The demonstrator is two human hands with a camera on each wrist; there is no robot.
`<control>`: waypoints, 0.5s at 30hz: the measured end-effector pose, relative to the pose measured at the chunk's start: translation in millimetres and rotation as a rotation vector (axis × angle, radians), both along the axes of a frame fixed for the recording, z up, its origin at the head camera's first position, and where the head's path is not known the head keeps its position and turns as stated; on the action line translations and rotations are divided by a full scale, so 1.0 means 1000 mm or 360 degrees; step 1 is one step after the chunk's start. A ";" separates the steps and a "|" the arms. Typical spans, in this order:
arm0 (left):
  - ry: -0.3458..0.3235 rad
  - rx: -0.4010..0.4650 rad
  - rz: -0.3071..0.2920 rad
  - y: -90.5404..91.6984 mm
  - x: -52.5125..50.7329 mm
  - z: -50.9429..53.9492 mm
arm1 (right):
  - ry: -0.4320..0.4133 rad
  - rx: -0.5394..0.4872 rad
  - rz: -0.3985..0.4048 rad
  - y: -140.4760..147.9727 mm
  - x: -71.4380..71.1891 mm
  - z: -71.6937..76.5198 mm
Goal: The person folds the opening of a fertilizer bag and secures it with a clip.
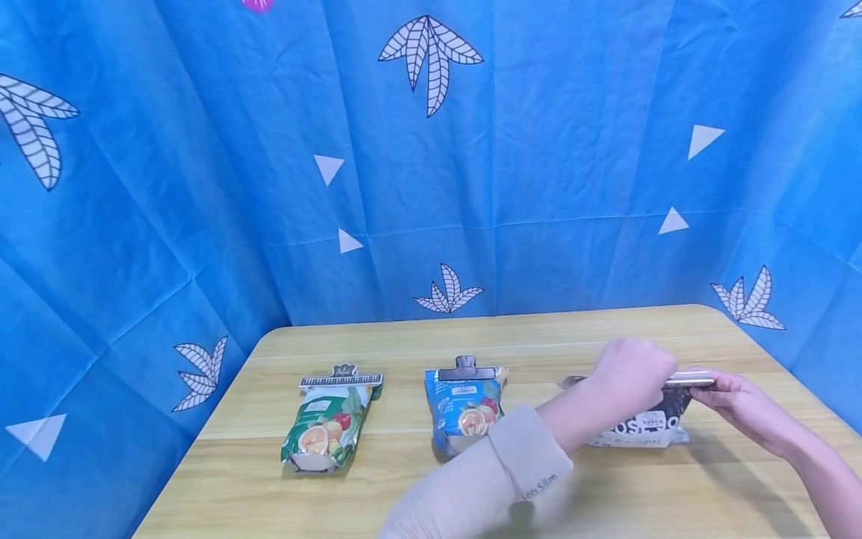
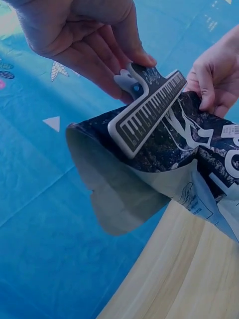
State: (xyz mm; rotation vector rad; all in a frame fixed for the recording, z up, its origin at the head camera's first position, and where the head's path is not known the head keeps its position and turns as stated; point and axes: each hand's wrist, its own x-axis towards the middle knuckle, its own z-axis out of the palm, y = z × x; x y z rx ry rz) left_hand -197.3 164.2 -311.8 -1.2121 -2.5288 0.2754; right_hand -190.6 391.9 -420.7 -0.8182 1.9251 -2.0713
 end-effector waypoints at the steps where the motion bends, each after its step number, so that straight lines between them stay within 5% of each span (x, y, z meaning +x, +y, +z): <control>1: -0.0001 -0.0010 0.0009 0.002 0.000 0.000 | 0.0009 0.0001 0.0013 0.000 0.000 0.000; 9: -0.0007 -0.0014 0.0080 0.014 -0.001 -0.007 | 0.0012 0.0012 0.0031 0.000 -0.003 0.002; 15: -0.0033 -0.0033 0.0130 0.027 0.002 -0.006 | 0.0114 0.0170 -0.0059 0.000 -0.001 0.002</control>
